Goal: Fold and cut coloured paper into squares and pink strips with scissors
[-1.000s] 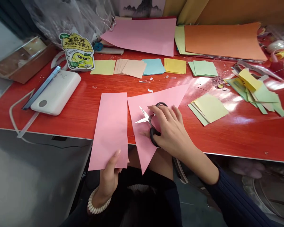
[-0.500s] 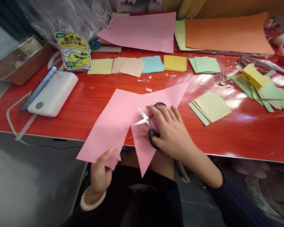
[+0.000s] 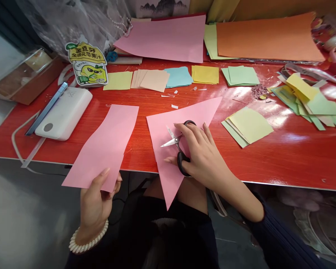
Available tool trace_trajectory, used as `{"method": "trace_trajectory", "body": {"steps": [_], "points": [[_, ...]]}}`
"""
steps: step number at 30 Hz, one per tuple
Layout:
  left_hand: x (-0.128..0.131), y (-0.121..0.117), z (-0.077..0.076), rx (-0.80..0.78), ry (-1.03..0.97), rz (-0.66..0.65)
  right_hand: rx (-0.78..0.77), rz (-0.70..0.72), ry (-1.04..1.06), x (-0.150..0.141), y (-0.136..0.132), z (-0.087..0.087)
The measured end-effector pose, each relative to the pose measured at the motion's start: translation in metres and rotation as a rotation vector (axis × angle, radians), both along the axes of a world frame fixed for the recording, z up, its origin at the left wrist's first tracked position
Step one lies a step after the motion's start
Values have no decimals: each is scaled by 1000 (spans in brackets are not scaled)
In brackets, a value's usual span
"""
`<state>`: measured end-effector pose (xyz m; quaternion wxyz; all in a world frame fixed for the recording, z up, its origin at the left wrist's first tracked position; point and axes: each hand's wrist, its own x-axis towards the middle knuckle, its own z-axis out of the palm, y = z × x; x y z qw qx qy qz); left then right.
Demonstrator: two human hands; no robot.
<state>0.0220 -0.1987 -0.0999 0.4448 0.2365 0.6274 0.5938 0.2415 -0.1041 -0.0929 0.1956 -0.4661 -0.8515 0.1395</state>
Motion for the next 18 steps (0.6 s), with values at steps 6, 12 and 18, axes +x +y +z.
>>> {"method": "trace_trajectory", "body": {"steps": [6, 12, 18], "points": [[-16, 5, 6, -113, -52, -279, -184, -163, 427, 13, -1, 3], [-33, -12, 10, -33, 143, -688, -135, -276, 727, 13, -5, 5], [-5, -27, 1, 576, 1034, -780, -112, -321, 902, 12, -10, 7]]}}
